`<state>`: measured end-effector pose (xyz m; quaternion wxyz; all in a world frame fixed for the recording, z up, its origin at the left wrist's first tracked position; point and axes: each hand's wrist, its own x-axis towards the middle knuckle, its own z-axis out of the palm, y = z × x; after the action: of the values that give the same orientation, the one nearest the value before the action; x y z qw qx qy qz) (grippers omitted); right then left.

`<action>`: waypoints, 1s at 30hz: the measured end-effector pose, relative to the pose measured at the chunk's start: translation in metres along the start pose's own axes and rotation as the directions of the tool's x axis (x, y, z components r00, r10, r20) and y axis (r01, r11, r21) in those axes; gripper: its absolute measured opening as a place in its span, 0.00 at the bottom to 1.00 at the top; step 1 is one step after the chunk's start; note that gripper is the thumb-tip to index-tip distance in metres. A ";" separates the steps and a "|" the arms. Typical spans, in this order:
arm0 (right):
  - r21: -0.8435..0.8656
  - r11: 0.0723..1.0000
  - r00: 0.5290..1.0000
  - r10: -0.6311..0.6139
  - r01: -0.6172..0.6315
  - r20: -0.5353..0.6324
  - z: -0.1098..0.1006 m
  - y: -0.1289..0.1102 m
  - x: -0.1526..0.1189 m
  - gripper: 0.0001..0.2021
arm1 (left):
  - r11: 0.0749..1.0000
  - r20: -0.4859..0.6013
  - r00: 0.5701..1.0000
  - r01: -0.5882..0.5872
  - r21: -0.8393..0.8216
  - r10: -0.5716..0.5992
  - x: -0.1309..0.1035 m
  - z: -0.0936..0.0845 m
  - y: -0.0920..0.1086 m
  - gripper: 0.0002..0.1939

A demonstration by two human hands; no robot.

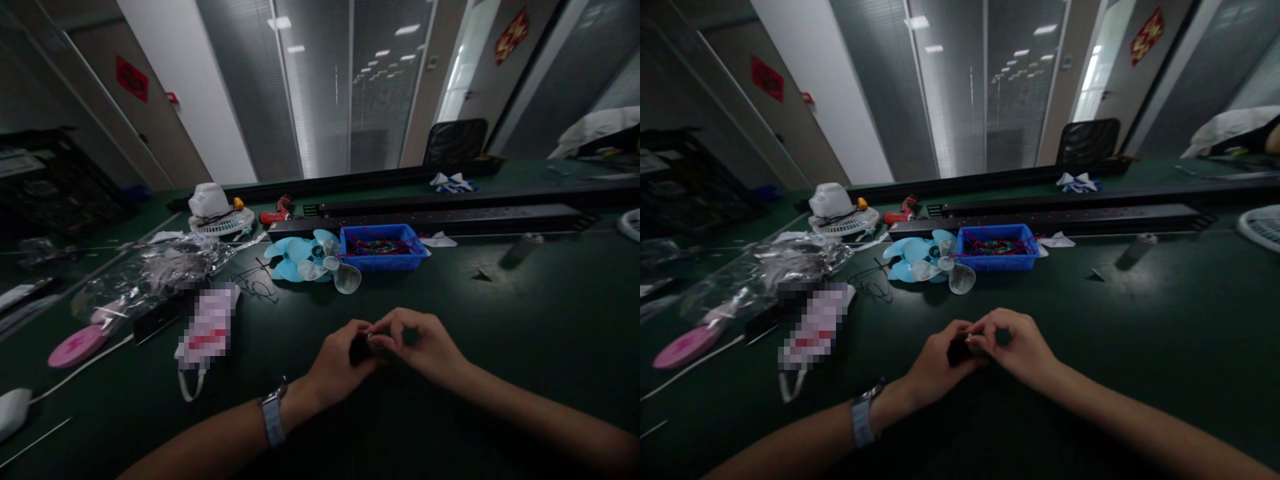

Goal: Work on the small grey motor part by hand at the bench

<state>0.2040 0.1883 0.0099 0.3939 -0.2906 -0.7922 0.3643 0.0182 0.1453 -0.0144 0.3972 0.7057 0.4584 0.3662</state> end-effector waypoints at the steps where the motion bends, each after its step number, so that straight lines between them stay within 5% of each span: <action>1: 0.002 1.000 1.000 -0.001 0.001 -0.002 0.000 -0.001 0.000 0.15 | 1.000 -0.002 1.000 0.003 0.001 -0.003 0.000 0.000 0.000 0.21; 25: -0.032 0.994 0.994 0.109 -0.109 0.005 0.000 0.002 -0.001 0.15 | 1.000 0.005 1.000 -0.005 0.028 0.004 0.001 0.000 -0.003 0.19; 30: 0.005 0.999 0.998 0.047 -0.047 0.033 -0.001 0.000 -0.002 0.13 | 0.999 0.011 1.000 -0.006 0.039 0.006 0.000 0.000 -0.004 0.20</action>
<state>0.2058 0.1874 0.0100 0.3728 -0.3019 -0.7905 0.3808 0.0171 0.1463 -0.0178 0.3847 0.7168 0.4612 0.3542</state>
